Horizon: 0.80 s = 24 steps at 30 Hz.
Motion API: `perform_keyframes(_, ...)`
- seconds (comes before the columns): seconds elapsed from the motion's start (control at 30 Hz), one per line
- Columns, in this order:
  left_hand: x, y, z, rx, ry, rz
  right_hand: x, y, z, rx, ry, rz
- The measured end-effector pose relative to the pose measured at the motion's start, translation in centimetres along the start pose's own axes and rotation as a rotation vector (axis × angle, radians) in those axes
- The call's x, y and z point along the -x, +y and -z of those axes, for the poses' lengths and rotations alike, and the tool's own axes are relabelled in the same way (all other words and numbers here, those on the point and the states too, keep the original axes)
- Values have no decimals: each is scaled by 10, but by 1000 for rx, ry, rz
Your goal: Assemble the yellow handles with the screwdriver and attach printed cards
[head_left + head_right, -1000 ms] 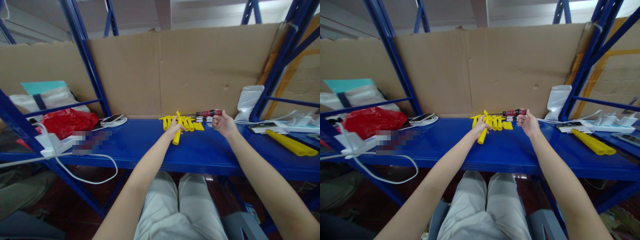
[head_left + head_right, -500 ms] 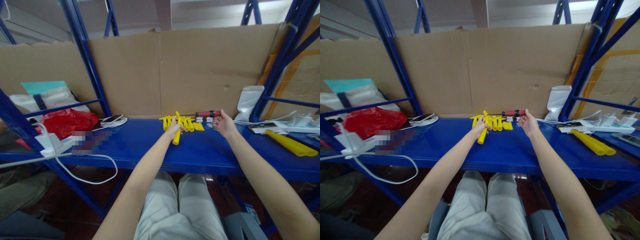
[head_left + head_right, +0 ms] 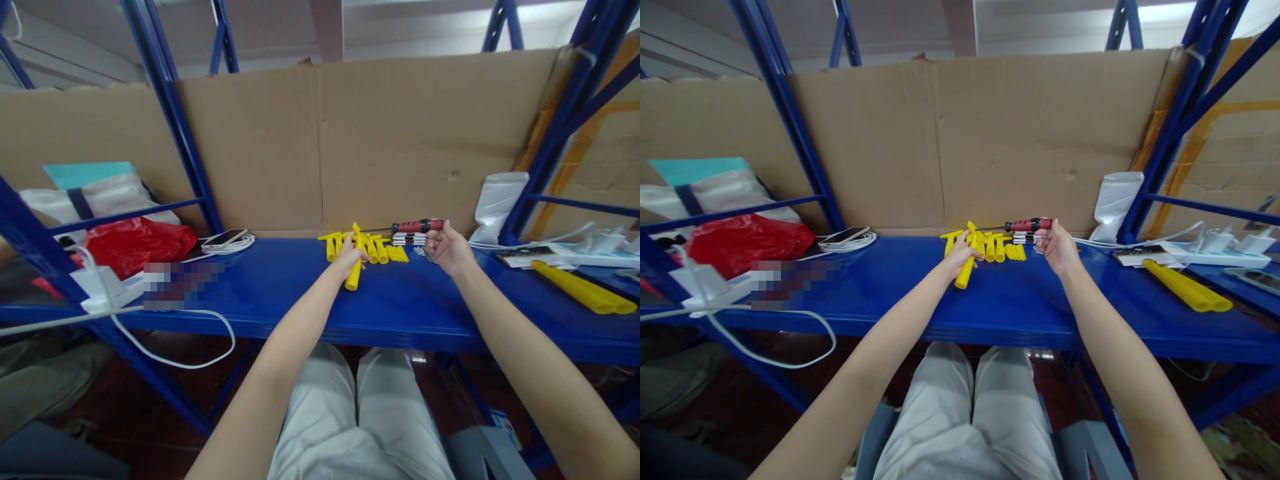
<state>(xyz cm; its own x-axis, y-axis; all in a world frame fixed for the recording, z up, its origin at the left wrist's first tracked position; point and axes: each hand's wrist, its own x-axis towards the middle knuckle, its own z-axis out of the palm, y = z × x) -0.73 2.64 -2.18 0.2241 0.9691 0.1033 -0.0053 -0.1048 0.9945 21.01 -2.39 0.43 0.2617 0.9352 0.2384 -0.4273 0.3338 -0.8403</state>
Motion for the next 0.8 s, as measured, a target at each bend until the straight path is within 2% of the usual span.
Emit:
perform_keyframes(0.43,1,0,1,-78,2,1,-2,3,3,66,-29,66)
perform_keyframes(0.7,0,-2,0,-115,5,-2,0,2,-1,69,34,60)
perform_keyframes(0.8,0,-1,-1,-129,-14,-3,-1,2,-2,60,111,66)
